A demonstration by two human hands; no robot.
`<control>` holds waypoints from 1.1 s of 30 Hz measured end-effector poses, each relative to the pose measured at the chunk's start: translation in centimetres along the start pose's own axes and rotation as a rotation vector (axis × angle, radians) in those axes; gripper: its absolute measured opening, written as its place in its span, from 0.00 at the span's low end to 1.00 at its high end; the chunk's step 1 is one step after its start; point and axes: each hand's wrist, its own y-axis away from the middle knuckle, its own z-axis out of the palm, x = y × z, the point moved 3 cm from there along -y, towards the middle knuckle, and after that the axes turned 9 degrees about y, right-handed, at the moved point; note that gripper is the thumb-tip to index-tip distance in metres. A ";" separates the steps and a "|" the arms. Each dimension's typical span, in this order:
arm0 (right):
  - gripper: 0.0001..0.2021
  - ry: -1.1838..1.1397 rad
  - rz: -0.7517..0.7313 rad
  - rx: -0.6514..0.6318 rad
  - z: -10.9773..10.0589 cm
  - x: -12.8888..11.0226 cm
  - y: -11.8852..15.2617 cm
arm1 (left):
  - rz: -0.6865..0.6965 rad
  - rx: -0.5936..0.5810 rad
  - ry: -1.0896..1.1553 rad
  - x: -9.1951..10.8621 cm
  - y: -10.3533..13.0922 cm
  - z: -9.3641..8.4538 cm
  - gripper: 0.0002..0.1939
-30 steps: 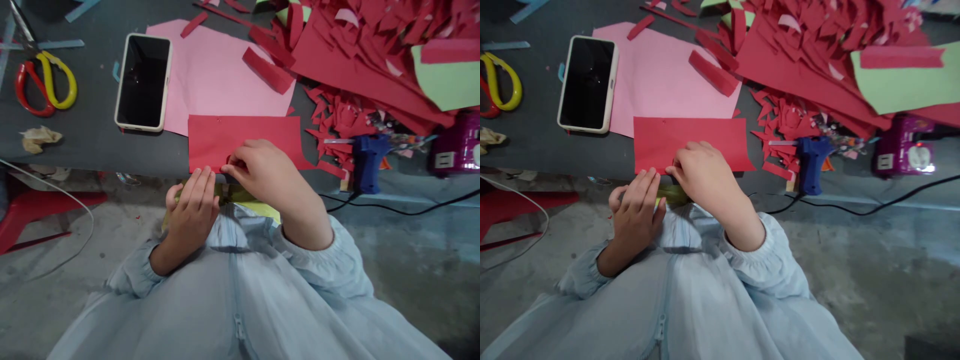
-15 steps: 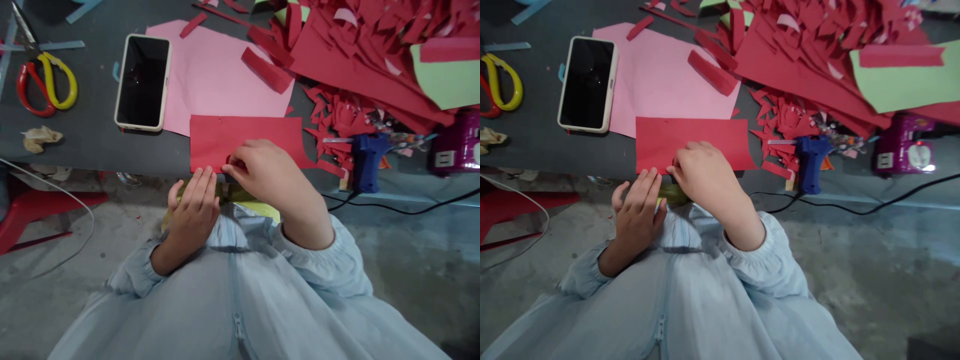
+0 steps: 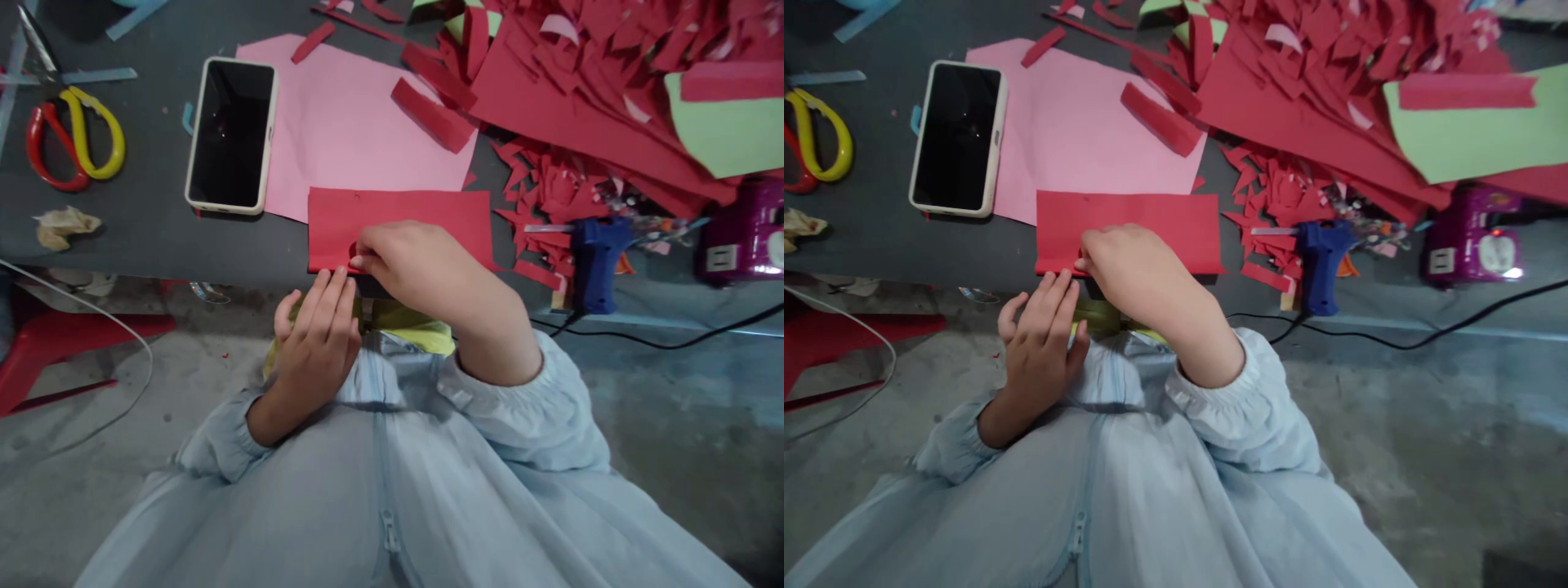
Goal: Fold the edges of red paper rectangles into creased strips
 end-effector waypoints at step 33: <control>0.12 0.125 0.068 0.045 -0.3 0.1 -1.3 | -0.119 -0.011 -0.128 0.5 0.3 1.0 0.35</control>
